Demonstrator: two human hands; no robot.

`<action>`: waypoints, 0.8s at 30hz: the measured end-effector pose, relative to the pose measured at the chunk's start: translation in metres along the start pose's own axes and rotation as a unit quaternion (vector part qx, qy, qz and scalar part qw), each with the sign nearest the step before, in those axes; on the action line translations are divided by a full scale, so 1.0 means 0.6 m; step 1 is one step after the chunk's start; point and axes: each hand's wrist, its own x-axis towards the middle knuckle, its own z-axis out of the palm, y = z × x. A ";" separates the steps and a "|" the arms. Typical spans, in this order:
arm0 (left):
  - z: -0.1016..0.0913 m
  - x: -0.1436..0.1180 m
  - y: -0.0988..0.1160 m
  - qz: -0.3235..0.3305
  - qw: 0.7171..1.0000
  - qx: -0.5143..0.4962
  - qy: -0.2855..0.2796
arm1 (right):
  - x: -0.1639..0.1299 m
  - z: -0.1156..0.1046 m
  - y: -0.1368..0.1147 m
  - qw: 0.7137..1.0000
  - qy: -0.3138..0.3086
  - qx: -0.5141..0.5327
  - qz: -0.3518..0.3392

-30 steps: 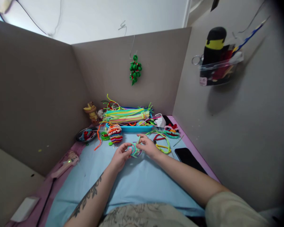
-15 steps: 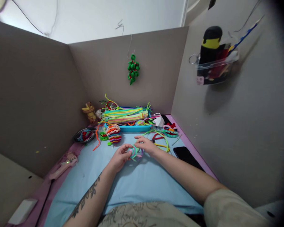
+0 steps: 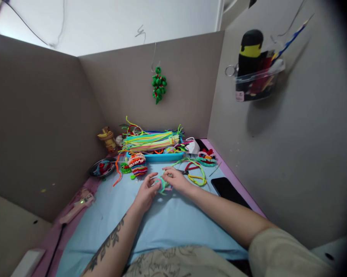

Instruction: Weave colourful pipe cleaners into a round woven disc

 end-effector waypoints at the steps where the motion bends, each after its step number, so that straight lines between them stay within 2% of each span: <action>1: 0.000 -0.002 0.002 -0.007 1.000 -0.023 -0.013 | -0.001 -0.002 -0.003 1.000 0.013 -0.012 -0.013; 3: 0.000 -0.004 0.007 -0.017 0.998 -0.051 -0.026 | -0.002 -0.011 -0.011 0.997 0.020 -0.045 -0.057; 5: -0.003 -0.004 0.010 -0.033 0.997 -0.065 -0.037 | -0.001 -0.024 -0.017 0.988 -0.029 -0.090 -0.125; 7: -0.006 -0.002 0.012 -0.047 0.995 -0.071 -0.047 | 0.002 -0.034 -0.021 0.976 -0.076 -0.122 -0.164; 14: -0.011 -0.002 0.011 -0.067 0.994 -0.079 -0.043 | 0.005 -0.037 -0.022 0.968 -0.114 -0.131 -0.180; 19: -0.008 -0.007 0.011 -0.081 0.990 -0.068 -0.089 | -0.001 -0.029 -0.025 0.971 -0.074 -0.138 -0.182; 24: -0.008 -0.007 0.014 -0.078 0.990 -0.073 -0.091 | 0.001 -0.034 -0.020 0.978 -0.073 -0.116 -0.159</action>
